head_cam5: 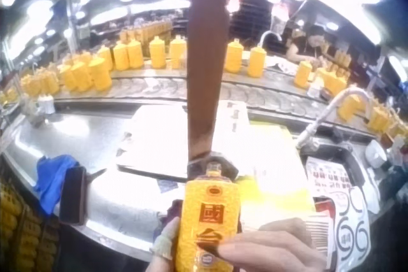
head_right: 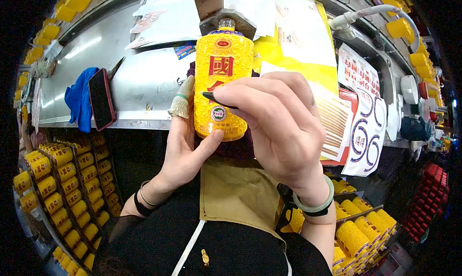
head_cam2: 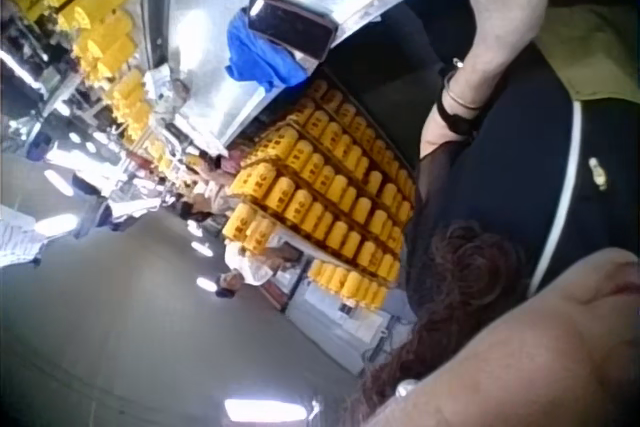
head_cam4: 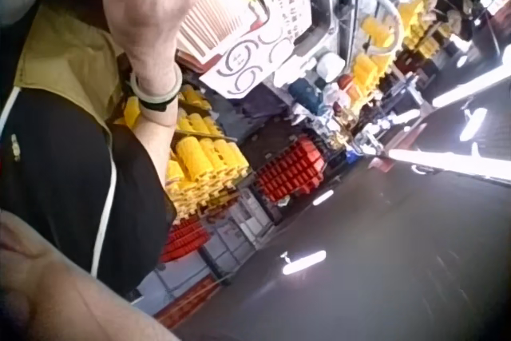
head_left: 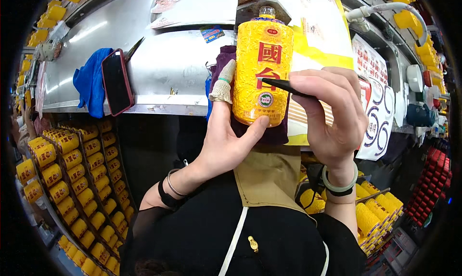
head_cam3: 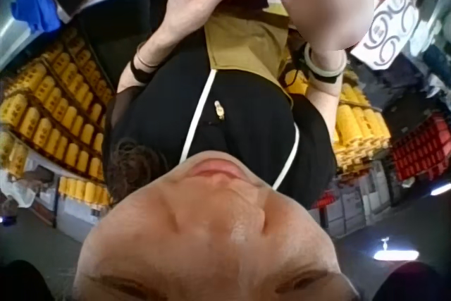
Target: Applying labels and decorative decals to textured yellow bottles at a manufacturing workstation.
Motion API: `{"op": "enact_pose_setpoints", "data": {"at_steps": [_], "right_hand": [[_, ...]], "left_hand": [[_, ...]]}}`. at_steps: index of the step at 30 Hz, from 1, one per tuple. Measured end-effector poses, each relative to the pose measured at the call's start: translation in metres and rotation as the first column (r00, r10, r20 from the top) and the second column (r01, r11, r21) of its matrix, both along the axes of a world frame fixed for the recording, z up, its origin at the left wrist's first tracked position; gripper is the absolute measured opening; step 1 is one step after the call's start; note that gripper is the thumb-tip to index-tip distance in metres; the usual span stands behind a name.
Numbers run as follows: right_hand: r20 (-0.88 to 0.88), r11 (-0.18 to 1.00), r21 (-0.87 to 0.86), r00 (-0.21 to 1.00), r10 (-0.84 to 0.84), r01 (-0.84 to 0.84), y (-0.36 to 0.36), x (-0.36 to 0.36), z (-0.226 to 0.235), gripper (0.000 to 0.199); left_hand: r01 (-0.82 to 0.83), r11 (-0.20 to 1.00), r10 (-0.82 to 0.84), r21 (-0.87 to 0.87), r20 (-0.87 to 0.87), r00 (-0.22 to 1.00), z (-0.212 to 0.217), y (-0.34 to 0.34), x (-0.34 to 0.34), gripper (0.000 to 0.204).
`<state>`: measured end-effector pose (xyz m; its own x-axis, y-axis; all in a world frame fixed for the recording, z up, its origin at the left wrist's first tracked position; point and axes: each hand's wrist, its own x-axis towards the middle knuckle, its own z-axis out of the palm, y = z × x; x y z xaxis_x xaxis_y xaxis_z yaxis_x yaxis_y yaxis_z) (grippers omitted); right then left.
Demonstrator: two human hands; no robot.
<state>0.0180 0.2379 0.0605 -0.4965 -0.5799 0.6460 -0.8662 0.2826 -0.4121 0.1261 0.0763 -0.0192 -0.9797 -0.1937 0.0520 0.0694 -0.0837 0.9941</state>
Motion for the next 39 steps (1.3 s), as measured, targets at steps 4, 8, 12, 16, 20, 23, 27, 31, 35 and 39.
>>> {"op": "enact_pose_setpoints", "data": {"at_steps": [4,8,12,16,20,23,27,31,35,39], "right_hand": [[0.311,0.914,-0.317,0.938,-0.151,0.252,0.031,0.012,-0.025,0.037],[0.553,0.860,-0.305,0.812,-0.189,0.408,0.044,0.026,-0.036,0.038],[0.691,0.868,-0.312,0.719,-0.072,0.387,0.033,0.053,-0.050,0.035],[0.818,0.861,-0.345,0.570,0.081,0.373,0.014,0.076,-0.060,0.030],[0.766,0.900,-0.051,0.595,-0.242,0.432,0.033,0.073,-0.074,0.024],[0.817,0.864,-0.073,0.526,-0.235,0.499,0.046,0.065,-0.069,0.023],[0.712,0.887,-0.260,0.696,-0.092,0.383,0.037,0.071,-0.054,0.025],[0.692,0.912,-0.147,0.699,-0.182,0.384,0.030,0.077,-0.066,0.024],[0.697,0.917,-0.179,0.704,-0.137,0.355,0.022,0.076,-0.060,0.024],[0.705,0.930,-0.138,0.693,-0.149,0.341,0.013,0.076,-0.055,0.025]], "left_hand": [[0.018,0.985,-0.027,-0.169,-0.048,0.998,-0.004,-0.006,0.008,0.103],[-0.141,0.799,-0.038,-0.585,-0.282,0.959,-0.014,-0.017,0.021,0.083],[-0.167,0.648,-0.118,-0.743,-0.315,0.942,-0.022,-0.018,0.026,0.065],[-0.223,0.632,-0.056,-0.742,-0.331,0.942,-0.024,-0.014,0.027,0.055],[-0.262,0.700,0.008,-0.664,-0.360,0.933,-0.030,-0.016,0.023,0.063],[-0.235,0.795,0.131,-0.560,-0.219,0.967,-0.028,-0.018,0.014,0.071],[-0.271,0.720,0.041,-0.639,-0.351,0.935,-0.013,-0.024,0.007,0.072],[-0.285,0.755,0.061,-0.591,-0.369,0.928,-0.008,-0.017,0.006,0.076],[-0.288,0.701,0.060,-0.653,-0.349,0.935,-0.009,-0.019,0.009,0.080],[-0.310,0.664,0.080,-0.681,-0.347,0.934,0.002,-0.012,0.003,0.081]]}}
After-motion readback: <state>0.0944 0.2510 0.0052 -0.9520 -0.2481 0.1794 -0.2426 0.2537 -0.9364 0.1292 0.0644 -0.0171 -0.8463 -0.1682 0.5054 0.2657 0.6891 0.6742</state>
